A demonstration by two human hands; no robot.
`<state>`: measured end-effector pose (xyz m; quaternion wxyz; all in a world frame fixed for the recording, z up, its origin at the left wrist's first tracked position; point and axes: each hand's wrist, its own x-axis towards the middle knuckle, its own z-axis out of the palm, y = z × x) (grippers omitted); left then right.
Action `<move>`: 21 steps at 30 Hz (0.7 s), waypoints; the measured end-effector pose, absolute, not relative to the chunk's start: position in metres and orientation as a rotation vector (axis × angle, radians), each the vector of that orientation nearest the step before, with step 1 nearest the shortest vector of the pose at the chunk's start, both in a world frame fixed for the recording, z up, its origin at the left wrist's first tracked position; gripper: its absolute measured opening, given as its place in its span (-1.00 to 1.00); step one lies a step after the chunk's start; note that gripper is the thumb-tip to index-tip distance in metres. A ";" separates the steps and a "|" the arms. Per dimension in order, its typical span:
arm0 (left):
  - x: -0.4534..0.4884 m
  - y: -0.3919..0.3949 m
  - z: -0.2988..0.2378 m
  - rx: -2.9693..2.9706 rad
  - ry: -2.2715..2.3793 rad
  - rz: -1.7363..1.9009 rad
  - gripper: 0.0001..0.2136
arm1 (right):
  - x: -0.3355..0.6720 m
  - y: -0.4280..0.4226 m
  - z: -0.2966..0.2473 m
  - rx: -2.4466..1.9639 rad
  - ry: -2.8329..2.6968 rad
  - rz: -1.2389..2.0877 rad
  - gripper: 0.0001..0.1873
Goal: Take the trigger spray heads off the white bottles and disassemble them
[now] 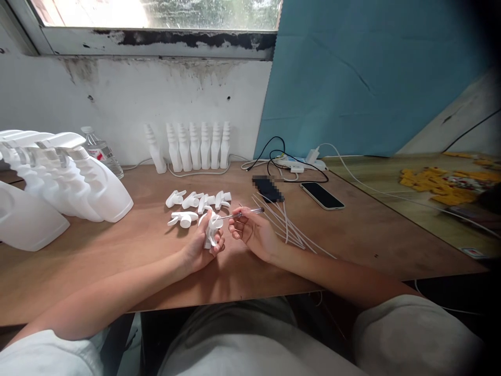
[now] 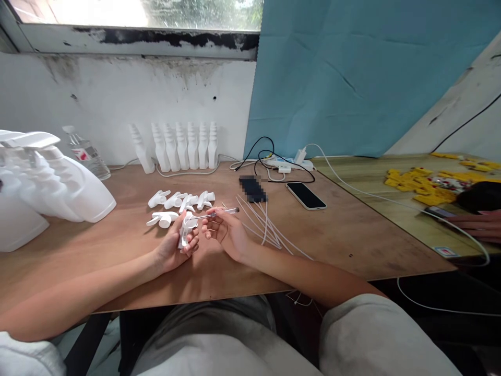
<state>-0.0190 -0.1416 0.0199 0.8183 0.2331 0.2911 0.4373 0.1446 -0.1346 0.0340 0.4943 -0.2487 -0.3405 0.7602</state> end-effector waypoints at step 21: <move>-0.017 -0.147 0.014 0.678 0.785 0.989 -0.58 | 0.147 -0.128 0.033 -0.641 -0.806 1.944 -0.82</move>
